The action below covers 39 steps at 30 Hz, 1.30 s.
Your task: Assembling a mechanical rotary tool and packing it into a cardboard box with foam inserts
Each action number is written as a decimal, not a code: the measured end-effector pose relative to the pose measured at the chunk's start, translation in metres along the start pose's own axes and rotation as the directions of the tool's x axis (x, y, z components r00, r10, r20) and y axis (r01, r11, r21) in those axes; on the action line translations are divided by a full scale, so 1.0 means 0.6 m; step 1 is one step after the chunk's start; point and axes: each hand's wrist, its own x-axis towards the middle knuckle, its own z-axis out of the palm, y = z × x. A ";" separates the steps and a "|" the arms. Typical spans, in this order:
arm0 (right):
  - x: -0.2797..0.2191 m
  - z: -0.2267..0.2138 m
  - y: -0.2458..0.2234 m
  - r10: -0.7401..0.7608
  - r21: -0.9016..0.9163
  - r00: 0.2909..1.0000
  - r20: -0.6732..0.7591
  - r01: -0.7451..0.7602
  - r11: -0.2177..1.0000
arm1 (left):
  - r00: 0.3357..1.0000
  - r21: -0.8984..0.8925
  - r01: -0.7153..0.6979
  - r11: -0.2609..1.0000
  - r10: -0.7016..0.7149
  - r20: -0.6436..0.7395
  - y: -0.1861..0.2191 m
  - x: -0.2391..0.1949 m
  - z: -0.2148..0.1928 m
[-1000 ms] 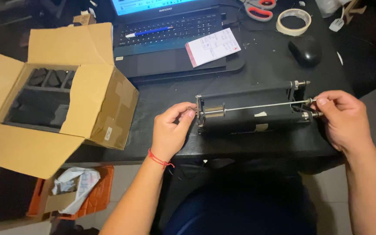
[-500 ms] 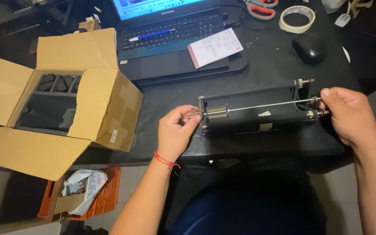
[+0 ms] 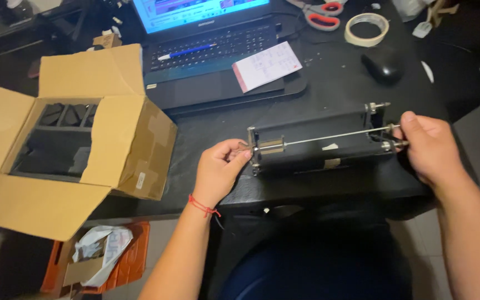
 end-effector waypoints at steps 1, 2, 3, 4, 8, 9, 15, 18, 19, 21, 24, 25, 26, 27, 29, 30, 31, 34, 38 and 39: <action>-0.003 0.002 -0.001 -0.010 -0.019 1.000 -0.015 0.009 1.000 | 1.000 0.022 0.008 1.000 -0.008 -0.018 0.005 -0.001 -0.002; -0.005 -0.001 -0.006 -0.010 -0.022 1.000 -0.023 0.009 1.000 | 1.000 0.019 0.003 1.000 -0.003 -0.012 0.006 -0.001 -0.001; -0.007 -0.001 -0.012 -0.012 0.075 1.000 -0.016 0.013 0.997 | 1.000 0.016 -0.001 1.000 0.001 -0.007 0.006 -0.001 -0.002; -0.008 -0.001 -0.018 -0.016 0.170 1.000 -0.009 0.017 0.985 | 1.000 0.014 -0.005 1.000 0.005 -0.003 0.007 -0.002 -0.003; -0.005 -0.011 0.012 -0.067 0.181 0.998 -0.009 0.068 0.981 | 1.000 -0.008 0.011 1.000 -0.011 0.014 0.008 -0.001 -0.004; -0.004 -0.010 0.014 -0.052 0.177 0.999 -0.018 0.054 0.983 | 1.000 -0.021 0.010 1.000 -0.009 0.018 0.008 -0.002 -0.005; -0.004 -0.009 0.016 -0.037 0.049 0.996 -0.080 0.041 0.998 | 0.999 0.026 0.039 0.999 -0.040 0.023 0.032 -0.007 -0.032; -0.007 -0.006 0.009 -0.044 0.027 0.994 -0.097 0.047 0.999 | 0.997 0.065 0.061 0.996 -0.058 -0.043 0.034 -0.006 -0.062; -0.011 -0.006 0.001 -0.012 0.013 0.993 -0.115 0.014 1.000 | 0.994 0.077 0.068 0.995 -0.061 -0.089 0.035 -0.005 -0.072; -0.009 -0.007 0.013 -0.028 0.036 0.994 -0.106 0.032 0.999 | 0.993 0.074 0.078 0.994 -0.071 -0.091 0.028 -0.008 -0.084; -0.010 -0.010 0.022 -0.049 0.044 0.992 -0.113 0.054 0.998 | 0.994 0.120 0.087 0.989 -0.079 -0.070 0.031 -0.010 -0.095; -0.010 -0.007 0.024 -0.053 0.031 0.991 -0.124 0.057 0.998 | 0.996 0.171 0.088 0.981 -0.080 -0.050 0.035 -0.012 -0.099; -0.010 -0.008 0.028 -0.056 0.034 0.992 -0.116 0.060 0.998 | 0.995 0.174 0.092 0.980 -0.083 -0.058 0.035 -0.012 -0.107; -0.010 -0.007 0.033 -0.055 0.038 0.991 -0.121 0.060 0.998 | 0.996 0.309 0.075 0.948 -0.056 -0.072 0.036 -0.013 -0.116; -0.010 -0.005 0.038 -0.055 0.043 0.991 -0.123 0.061 0.997 | 0.996 0.440 0.062 0.896 -0.028 -0.083 0.030 -0.018 -0.131; -0.009 -0.004 0.039 -0.062 0.089 0.993 -0.103 0.071 0.994 | 0.996 0.517 0.088 0.851 -0.063 -0.064 0.025 -0.021 -0.137; -0.010 -0.009 0.039 -0.069 0.129 0.994 -0.088 0.080 0.988 | 0.994 0.586 0.105 0.804 -0.098 -0.043 0.019 -0.022 -0.138; 0.002 -0.018 0.032 -0.031 0.431 0.999 -0.031 0.042 0.901 | 0.999 0.638 0.043 0.769 -0.028 -0.034 -0.025 -0.028 -0.140; -0.008 -0.004 -0.094 -0.332 0.009 0.933 -0.142 0.336 0.942 | 0.994 0.633 0.113 0.766 -0.086 -0.073 -0.029 -0.033 -0.126; -0.022 0.015 -0.159 -0.440 -0.211 0.898 -0.020 0.427 0.879 | 0.996 0.667 0.076 0.741 -0.030 -0.080 -0.039 -0.033 -0.123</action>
